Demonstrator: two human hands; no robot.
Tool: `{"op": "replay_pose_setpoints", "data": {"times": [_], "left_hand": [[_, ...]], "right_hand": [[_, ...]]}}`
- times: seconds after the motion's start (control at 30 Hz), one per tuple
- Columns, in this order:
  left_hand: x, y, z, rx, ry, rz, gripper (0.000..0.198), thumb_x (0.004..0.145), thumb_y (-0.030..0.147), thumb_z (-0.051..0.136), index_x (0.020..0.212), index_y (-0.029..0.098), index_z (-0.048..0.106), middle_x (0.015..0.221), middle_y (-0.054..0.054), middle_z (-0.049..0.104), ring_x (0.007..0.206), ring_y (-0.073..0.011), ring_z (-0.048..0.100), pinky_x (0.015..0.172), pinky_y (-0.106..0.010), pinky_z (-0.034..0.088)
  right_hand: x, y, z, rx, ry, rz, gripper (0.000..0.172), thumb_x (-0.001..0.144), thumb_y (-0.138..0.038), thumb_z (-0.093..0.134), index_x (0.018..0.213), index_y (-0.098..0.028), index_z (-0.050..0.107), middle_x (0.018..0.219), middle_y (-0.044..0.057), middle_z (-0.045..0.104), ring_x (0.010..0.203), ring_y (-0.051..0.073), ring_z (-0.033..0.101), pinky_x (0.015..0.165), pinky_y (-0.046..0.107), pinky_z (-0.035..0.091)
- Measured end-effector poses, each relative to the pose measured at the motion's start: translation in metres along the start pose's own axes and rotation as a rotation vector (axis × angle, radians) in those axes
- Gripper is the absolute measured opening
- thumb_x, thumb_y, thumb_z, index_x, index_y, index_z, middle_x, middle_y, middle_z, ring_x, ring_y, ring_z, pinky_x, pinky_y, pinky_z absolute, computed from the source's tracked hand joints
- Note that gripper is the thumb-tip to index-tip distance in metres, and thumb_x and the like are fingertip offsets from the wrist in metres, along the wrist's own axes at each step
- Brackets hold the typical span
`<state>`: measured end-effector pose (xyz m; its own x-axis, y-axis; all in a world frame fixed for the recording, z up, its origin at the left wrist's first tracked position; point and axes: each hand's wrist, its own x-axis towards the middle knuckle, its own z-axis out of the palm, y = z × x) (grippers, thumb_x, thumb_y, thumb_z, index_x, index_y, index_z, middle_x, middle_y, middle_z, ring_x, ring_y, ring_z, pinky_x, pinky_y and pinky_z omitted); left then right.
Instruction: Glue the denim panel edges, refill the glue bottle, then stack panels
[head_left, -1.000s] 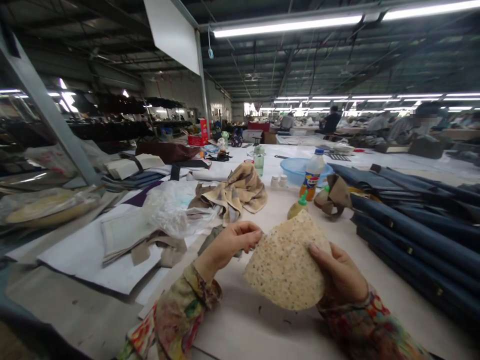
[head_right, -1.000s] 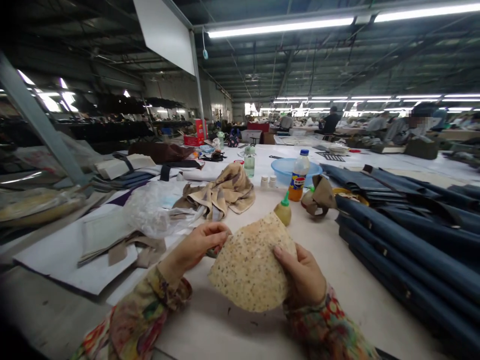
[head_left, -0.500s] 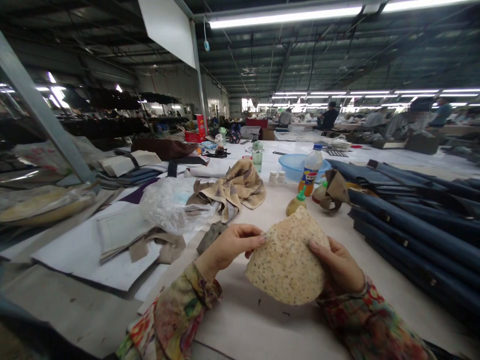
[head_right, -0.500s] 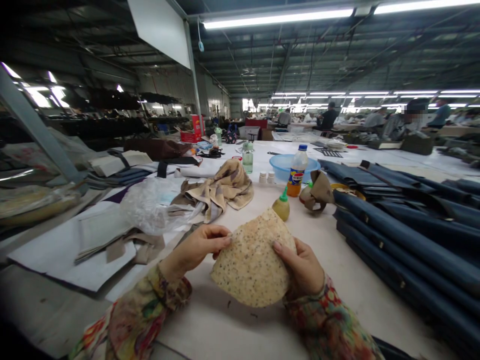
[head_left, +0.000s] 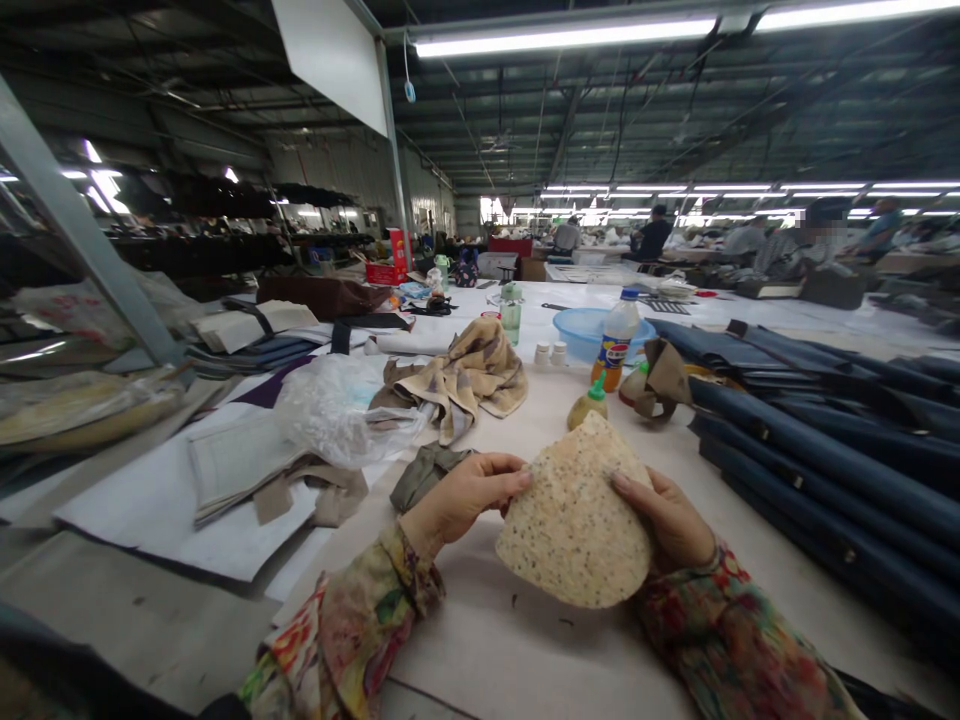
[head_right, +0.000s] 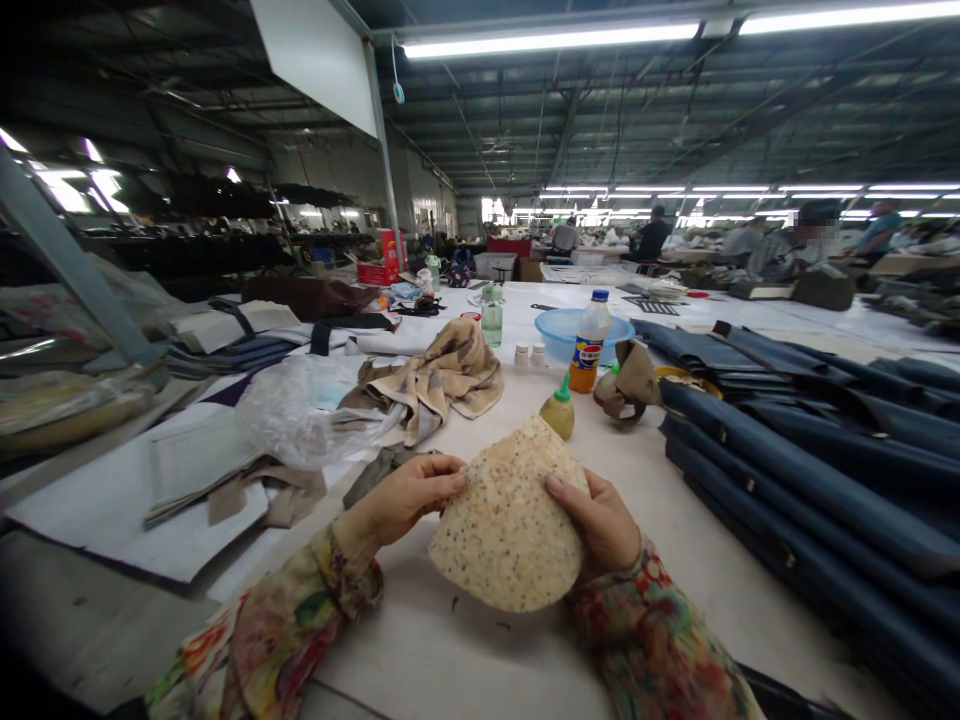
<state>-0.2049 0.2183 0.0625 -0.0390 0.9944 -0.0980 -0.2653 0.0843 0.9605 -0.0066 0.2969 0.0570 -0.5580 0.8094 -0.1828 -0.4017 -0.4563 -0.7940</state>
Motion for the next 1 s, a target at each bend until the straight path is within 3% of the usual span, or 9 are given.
{"op": "replay_pose_setpoints", "data": {"times": [0.27, 0.7, 1.0], "left_hand": [[-0.001, -0.001, 0.003, 0.022, 0.012, -0.014, 0.036, 0.059, 0.041, 0.075, 0.081, 0.013, 0.070, 0.079, -0.003, 0.062, 0.072, -0.0100, 0.053, 0.065, -0.020, 0.040], [0.004, -0.011, 0.006, -0.068, 0.001, -0.067, 0.039, 0.060, 0.043, 0.076, 0.083, 0.012, 0.066, 0.073, -0.001, 0.060, 0.061, -0.0070, 0.053, 0.056, -0.018, 0.038], [0.008, -0.017, 0.008, -0.151, 0.006, -0.026, 0.043, 0.058, 0.043, 0.077, 0.085, 0.011, 0.066, 0.071, -0.002, 0.060, 0.059, -0.0077, 0.052, 0.055, -0.018, 0.037]], "right_hand": [[0.001, 0.000, -0.001, -0.043, -0.002, 0.000, 0.033, 0.061, -0.026, 0.078, 0.090, -0.015, 0.068, 0.088, 0.011, 0.070, 0.087, 0.030, 0.065, 0.080, 0.042, 0.052], [0.010, 0.000, -0.009, -0.097, -0.001, 0.031, 0.030, 0.063, -0.029, 0.075, 0.089, -0.013, 0.068, 0.085, 0.012, 0.070, 0.087, 0.031, 0.065, 0.080, 0.044, 0.052], [0.017, 0.003, -0.014, -0.071, -0.038, 0.072, 0.035, 0.066, -0.029, 0.073, 0.096, -0.012, 0.066, 0.089, 0.013, 0.070, 0.087, 0.032, 0.065, 0.081, 0.043, 0.052]]}}
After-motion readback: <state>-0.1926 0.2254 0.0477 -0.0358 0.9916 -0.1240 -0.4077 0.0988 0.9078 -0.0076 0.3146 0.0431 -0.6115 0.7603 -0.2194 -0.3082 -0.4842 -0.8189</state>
